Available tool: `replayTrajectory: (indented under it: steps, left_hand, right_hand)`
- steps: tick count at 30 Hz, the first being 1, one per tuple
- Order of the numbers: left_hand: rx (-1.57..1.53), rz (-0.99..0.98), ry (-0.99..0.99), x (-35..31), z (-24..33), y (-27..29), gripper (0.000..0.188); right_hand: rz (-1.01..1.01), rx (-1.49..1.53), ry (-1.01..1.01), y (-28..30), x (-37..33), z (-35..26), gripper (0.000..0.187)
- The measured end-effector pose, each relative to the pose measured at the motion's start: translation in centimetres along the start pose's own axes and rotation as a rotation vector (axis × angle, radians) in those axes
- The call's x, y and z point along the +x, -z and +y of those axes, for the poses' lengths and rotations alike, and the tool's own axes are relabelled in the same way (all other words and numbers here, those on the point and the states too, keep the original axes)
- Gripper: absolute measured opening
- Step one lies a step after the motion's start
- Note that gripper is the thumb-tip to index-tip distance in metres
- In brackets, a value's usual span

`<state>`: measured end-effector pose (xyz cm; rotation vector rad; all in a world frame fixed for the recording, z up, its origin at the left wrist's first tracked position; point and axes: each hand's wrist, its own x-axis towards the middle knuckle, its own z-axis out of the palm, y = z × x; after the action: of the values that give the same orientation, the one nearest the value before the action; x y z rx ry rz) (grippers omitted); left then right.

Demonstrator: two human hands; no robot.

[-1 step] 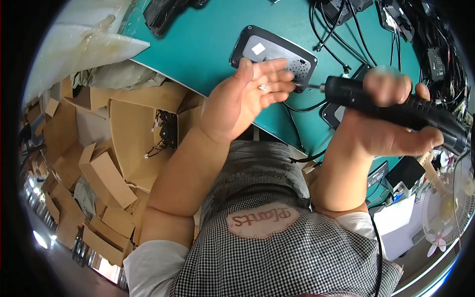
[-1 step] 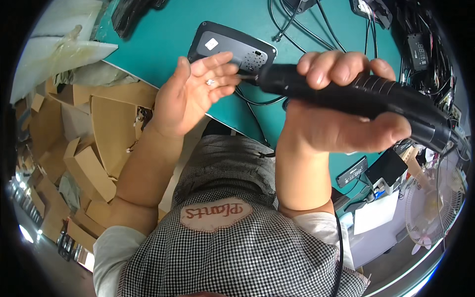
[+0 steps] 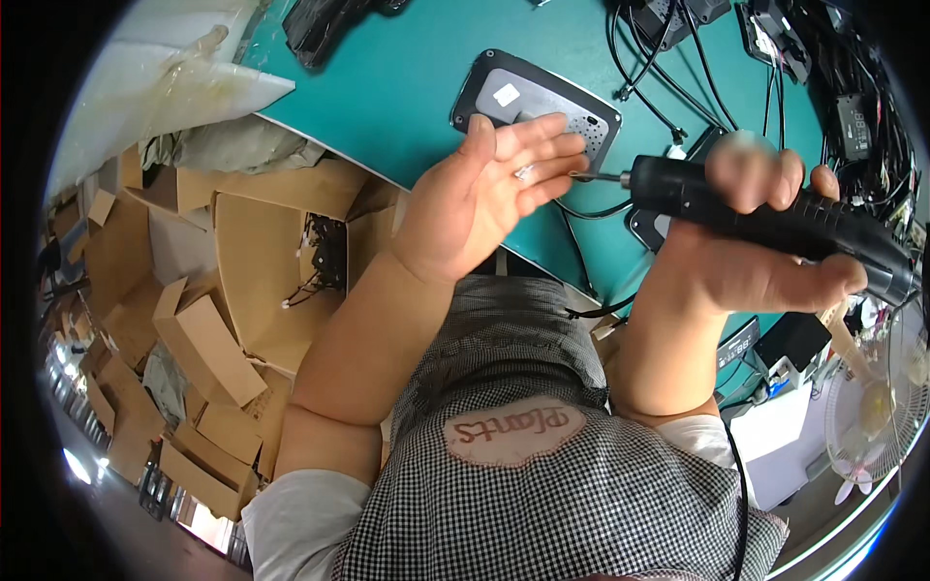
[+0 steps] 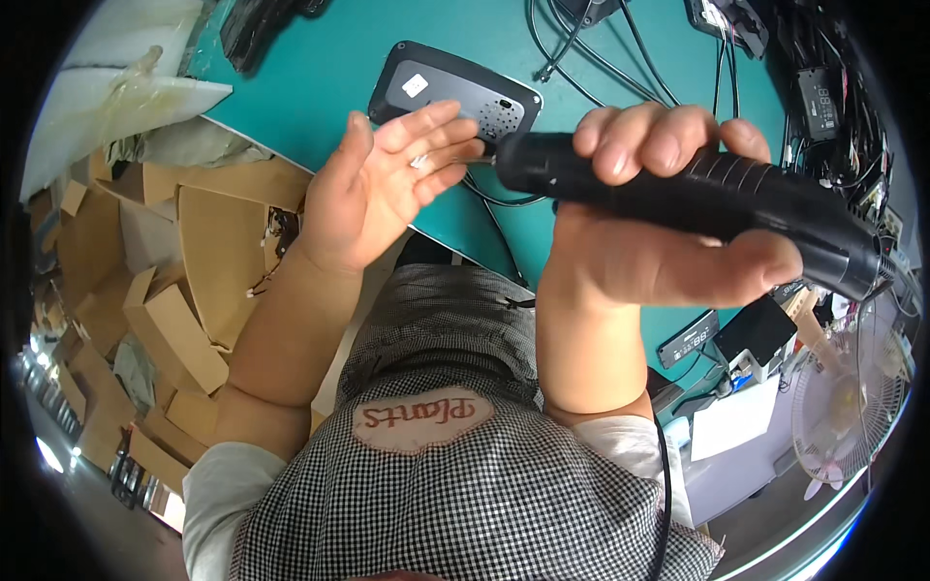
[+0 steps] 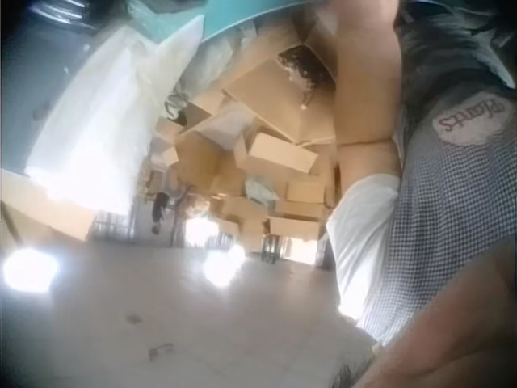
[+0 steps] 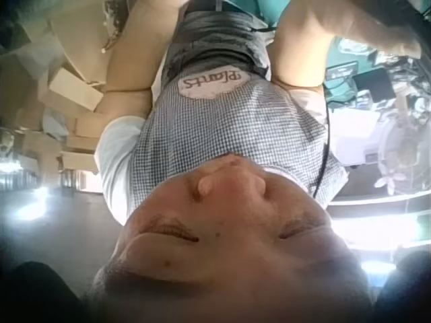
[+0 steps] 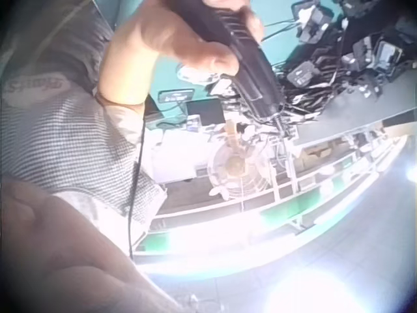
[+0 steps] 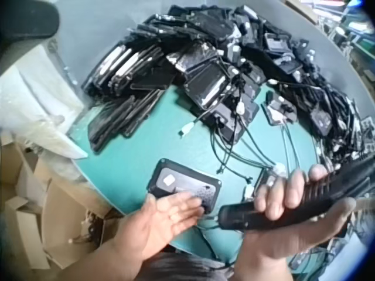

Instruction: The person uses a handheld electric screwdriver to fasten screws into the casing of small black electronic devices on a green workbench. They repeatedly pick up screws from a container, align the device, and drive the screws in, then move the finished unit aside.

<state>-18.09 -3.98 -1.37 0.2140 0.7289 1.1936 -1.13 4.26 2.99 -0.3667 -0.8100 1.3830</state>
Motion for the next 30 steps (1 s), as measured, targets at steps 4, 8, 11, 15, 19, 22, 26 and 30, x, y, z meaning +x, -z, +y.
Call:
replayTrajectory:
  steps: [4, 8, 11, 15, 19, 22, 26, 30]
  left_hand:
    - [-0.116, -0.097, -0.007, -0.7, -0.8, -1.3, 0.072]
    - [-0.098, -0.108, -0.037, -1.0, -1.4, -2.2, 0.071]
    - [-0.068, -0.115, -0.057, -1.0, -2.3, -2.4, 0.062]
    - [0.054, -0.021, -0.001, -0.7, -3.2, -1.8, 0.041]
    - [0.06, 0.108, 0.137, -0.6, -3.5, -1.8, 0.021]
    - [0.093, 0.2, 0.097, -0.3, -4.1, -1.9, 0.016]
    - [0.174, 0.265, 0.104, -0.2, -4.5, -2.9, 0.017]
    - [0.154, 0.223, 0.1, -0.2, -4.7, -3.4, 0.02]
  right_hand:
    - [-0.059, 0.003, -0.01, -0.4, -0.5, -0.4, 0.072]
    - [-0.019, 0.001, -0.009, 0.1, -0.9, -0.2, 0.071]
    - [0.018, 0.015, -0.022, 0.4, -1.0, -0.2, 0.07]
    - [0.03, -0.011, -0.036, 1.0, -1.1, -1.0, 0.07]
    - [0.035, -0.034, -0.047, 1.5, -1.0, -1.4, 0.069]
    - [0.074, -0.024, -0.041, 2.1, -1.0, -1.6, 0.069]
    - [0.062, -0.013, -0.055, 2.7, -0.9, -1.8, 0.07]
    - [-0.005, 0.007, -0.085, 3.1, -0.9, -1.9, 0.071]
